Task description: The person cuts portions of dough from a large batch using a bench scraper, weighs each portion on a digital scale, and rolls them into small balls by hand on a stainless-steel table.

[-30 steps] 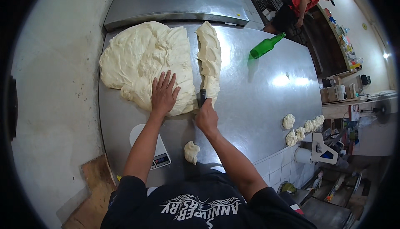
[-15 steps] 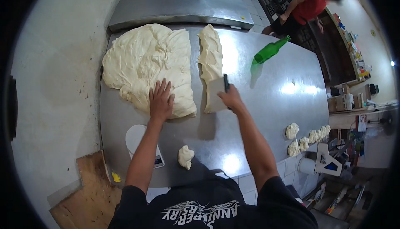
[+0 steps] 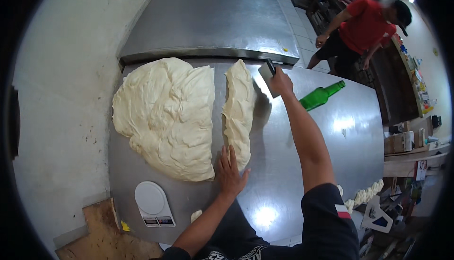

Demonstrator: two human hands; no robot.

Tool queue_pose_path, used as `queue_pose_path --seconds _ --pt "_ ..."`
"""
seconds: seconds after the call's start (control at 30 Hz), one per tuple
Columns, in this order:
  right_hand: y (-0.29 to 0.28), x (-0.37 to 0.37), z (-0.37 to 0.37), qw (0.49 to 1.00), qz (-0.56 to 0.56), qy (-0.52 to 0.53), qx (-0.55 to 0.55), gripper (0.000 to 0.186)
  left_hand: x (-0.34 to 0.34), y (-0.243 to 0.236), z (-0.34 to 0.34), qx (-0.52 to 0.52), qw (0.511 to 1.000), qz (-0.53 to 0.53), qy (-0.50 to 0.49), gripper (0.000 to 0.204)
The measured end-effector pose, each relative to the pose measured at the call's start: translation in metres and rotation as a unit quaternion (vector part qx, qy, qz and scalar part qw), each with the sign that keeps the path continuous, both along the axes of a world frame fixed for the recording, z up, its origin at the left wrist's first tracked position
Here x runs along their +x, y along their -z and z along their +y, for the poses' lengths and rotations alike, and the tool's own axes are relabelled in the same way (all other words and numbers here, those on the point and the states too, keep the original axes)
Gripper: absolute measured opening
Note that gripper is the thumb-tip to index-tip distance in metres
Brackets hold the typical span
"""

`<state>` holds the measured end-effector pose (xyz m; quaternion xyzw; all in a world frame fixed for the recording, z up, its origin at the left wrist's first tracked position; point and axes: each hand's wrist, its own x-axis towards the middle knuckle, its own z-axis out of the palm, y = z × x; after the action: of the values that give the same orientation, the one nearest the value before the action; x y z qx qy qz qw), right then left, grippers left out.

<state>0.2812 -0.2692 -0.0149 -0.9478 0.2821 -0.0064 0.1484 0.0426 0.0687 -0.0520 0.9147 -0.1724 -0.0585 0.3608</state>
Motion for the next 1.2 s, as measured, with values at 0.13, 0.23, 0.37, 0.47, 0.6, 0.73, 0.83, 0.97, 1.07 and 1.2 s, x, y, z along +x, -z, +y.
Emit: queue_pose_path --seconds 0.13,0.23,0.37,0.47,0.6,0.73,0.83,0.97,1.07,1.2 --pt "0.033 0.081 -0.018 0.997 -0.033 -0.06 -0.021 0.043 0.01 0.004 -0.003 0.015 1.0 -0.022 -0.008 0.113" --pt "0.031 0.129 0.012 0.98 -0.023 -0.195 -0.027 0.045 0.016 0.007 0.001 0.039 0.999 -0.02 -0.018 0.115" --pt "0.017 0.155 0.036 0.953 0.045 -0.3 -0.005 0.061 0.026 0.008 -0.004 0.035 0.999 -0.023 -0.024 0.12" --pt "0.031 0.158 0.008 0.936 0.121 -0.329 0.02 0.071 0.032 0.007 -0.009 0.029 0.999 -0.019 -0.004 0.122" --pt "0.029 0.116 0.069 0.869 0.222 -0.418 0.145 0.064 0.029 0.0 -0.006 0.055 0.998 0.012 -0.025 0.123" --pt "0.036 0.043 0.105 0.821 0.276 -0.403 0.297 0.053 0.022 0.013 0.0 0.048 0.998 -0.019 -0.045 0.124" --pt "0.056 -0.021 0.097 0.787 0.331 -0.346 0.389 0.049 0.021 0.017 0.001 -0.026 0.998 0.013 -0.059 0.117" --pt "0.064 -0.127 0.069 0.724 0.32 -0.243 0.56 0.049 0.02 -0.005 0.041 -0.177 0.969 0.173 0.023 0.096" --pt "0.04 -0.225 0.071 0.673 0.233 -0.214 0.668 0.049 -0.012 -0.04 0.087 -0.203 0.933 0.266 0.132 0.083" --pt "-0.026 -0.355 0.061 0.724 0.147 -0.166 0.653 0.049 -0.055 -0.088 0.163 -0.199 0.863 0.387 0.257 0.073"
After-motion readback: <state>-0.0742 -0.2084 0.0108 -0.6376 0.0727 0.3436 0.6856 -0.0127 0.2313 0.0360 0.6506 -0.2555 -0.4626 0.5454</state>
